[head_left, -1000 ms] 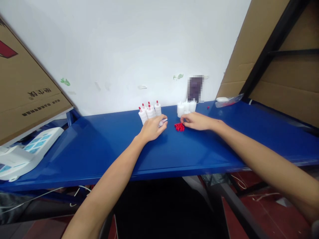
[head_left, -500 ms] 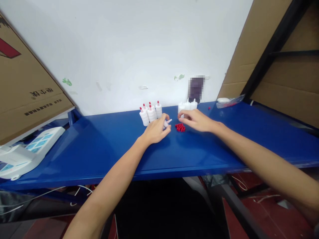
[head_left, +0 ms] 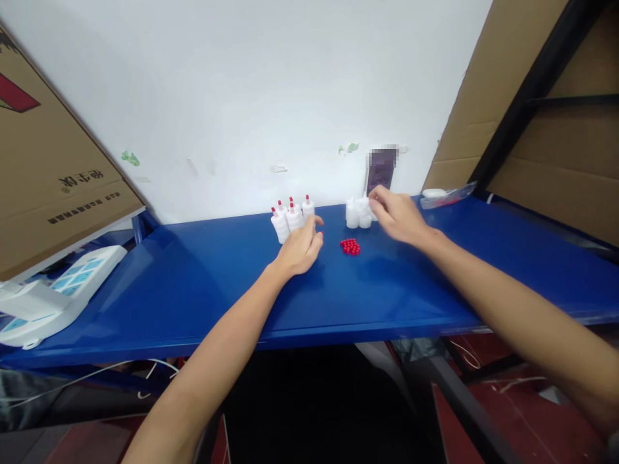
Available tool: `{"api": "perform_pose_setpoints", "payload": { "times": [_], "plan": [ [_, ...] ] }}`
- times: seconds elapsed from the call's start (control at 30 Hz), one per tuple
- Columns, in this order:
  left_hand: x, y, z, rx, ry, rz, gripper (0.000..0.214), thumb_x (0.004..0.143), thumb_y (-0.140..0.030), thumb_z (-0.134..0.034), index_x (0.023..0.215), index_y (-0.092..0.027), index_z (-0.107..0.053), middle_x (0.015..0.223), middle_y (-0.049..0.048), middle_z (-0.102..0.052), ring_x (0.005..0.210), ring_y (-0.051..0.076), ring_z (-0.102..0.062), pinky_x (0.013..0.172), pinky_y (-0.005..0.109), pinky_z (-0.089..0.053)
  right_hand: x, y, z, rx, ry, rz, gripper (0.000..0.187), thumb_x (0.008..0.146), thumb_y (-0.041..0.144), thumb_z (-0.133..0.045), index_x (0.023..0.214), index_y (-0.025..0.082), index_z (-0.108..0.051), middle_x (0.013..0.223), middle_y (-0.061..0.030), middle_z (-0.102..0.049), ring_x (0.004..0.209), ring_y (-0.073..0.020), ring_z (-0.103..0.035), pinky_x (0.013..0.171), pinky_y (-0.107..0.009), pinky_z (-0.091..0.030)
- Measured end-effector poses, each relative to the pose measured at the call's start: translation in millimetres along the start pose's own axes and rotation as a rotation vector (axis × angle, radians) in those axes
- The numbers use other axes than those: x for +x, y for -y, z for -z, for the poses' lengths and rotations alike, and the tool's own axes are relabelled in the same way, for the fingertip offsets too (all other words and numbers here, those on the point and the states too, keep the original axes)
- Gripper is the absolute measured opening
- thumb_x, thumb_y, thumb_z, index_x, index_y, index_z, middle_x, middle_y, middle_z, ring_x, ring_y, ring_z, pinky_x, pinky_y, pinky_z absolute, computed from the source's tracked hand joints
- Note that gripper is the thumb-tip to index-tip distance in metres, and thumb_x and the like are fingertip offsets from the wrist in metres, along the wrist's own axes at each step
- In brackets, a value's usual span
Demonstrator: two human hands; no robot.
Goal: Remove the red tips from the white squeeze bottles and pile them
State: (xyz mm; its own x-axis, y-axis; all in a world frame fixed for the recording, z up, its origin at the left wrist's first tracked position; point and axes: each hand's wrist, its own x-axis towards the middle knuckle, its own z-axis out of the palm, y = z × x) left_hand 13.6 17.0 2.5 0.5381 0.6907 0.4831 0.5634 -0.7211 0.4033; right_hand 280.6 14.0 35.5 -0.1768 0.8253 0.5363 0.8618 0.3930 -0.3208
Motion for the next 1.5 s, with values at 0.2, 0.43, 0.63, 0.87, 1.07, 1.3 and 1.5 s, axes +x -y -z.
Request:
{"api": "perform_pose_setpoints", "payload": {
  "times": [0.2, 0.43, 0.63, 0.87, 1.07, 1.3, 1.5],
  "plan": [
    [2, 7, -1.7, 0.029, 0.017, -0.033, 0.018, 0.097, -0.023, -0.035, 0.097, -0.020, -0.053, 0.082, 0.0034, -0.062, 0.073, 0.020, -0.057, 0.073, 0.036, -0.045, 9, -29, -1, -0.243, 0.088, -0.133, 0.038, 0.102, 0.039, -0.031, 0.120, 0.019, -0.058, 0.094, -0.0150, -0.070, 0.077, -0.0288, -0.059, 0.067, -0.036, -0.033],
    [4, 6, -4.1, 0.015, 0.034, -0.056, 0.027, 0.103, -0.036, -0.039, 0.092, -0.019, -0.057, 0.090, 0.0070, -0.066, 0.083, 0.021, -0.061, 0.080, 0.036, -0.048, 13, -28, -14, -0.284, 0.150, -0.139, 0.040, 0.102, 0.041, -0.033, 0.123, 0.020, -0.059, 0.097, -0.0155, -0.073, 0.083, -0.0319, -0.062, 0.072, -0.037, -0.038],
    [3, 7, -5.1, 0.015, 0.069, -0.060, 0.033, 0.104, -0.046, -0.039, 0.097, -0.019, -0.057, 0.091, 0.0064, -0.065, 0.082, 0.021, -0.060, 0.077, 0.035, -0.047, 12, -26, -12, -0.241, 0.101, -0.139, 0.042, 0.101, 0.042, -0.036, 0.126, 0.018, -0.060, 0.092, -0.0138, -0.073, 0.083, -0.0309, -0.063, 0.072, -0.036, -0.038],
    [1, 2, -8.7, 0.032, 0.062, -0.137, 0.025, 0.101, -0.043, -0.049, 0.108, -0.019, -0.055, 0.100, 0.0076, -0.063, 0.092, 0.023, -0.060, 0.085, 0.037, -0.048, -5, 21, -12, 0.072, 0.273, 0.219, 0.038, 0.101, 0.049, -0.042, 0.119, 0.021, -0.061, 0.081, -0.0048, -0.068, 0.074, -0.0214, -0.059, 0.069, -0.031, -0.037],
    [2, -4, -9.0, 0.028, 0.076, -0.189, 0.021, 0.103, -0.037, -0.043, 0.105, -0.019, -0.054, 0.100, 0.0094, -0.063, 0.095, 0.024, -0.058, 0.088, 0.038, -0.047, -11, 43, -16, 0.091, 0.322, 0.401, 0.036, 0.106, 0.045, -0.031, 0.101, 0.021, -0.057, 0.096, -0.0083, -0.065, 0.080, -0.0209, -0.057, 0.071, -0.033, -0.037],
    [3, -3, -8.6, -0.022, 0.064, -0.214, 0.023, 0.105, -0.035, -0.040, 0.107, -0.018, -0.055, 0.100, 0.0091, -0.063, 0.093, 0.023, -0.059, 0.087, 0.037, -0.048, -8, 37, -17, 0.140, 0.295, 0.413, 0.035, 0.107, 0.043, -0.027, 0.086, 0.022, -0.046, 0.082, -0.0051, -0.058, 0.070, -0.0183, -0.049, 0.068, -0.033, -0.035],
    [2, 5, -5.4, 0.022, 0.016, -0.169, 0.021, 0.103, -0.033, -0.043, 0.113, -0.020, -0.057, 0.107, 0.0096, -0.065, 0.098, 0.024, -0.062, 0.092, 0.040, -0.049, -1, 8, -10, 0.038, 0.367, 0.202, 0.035, 0.105, 0.049, -0.030, 0.092, 0.022, -0.049, 0.081, -0.0056, -0.060, 0.070, -0.0199, -0.053, 0.067, -0.033, -0.034]
  ]
}}
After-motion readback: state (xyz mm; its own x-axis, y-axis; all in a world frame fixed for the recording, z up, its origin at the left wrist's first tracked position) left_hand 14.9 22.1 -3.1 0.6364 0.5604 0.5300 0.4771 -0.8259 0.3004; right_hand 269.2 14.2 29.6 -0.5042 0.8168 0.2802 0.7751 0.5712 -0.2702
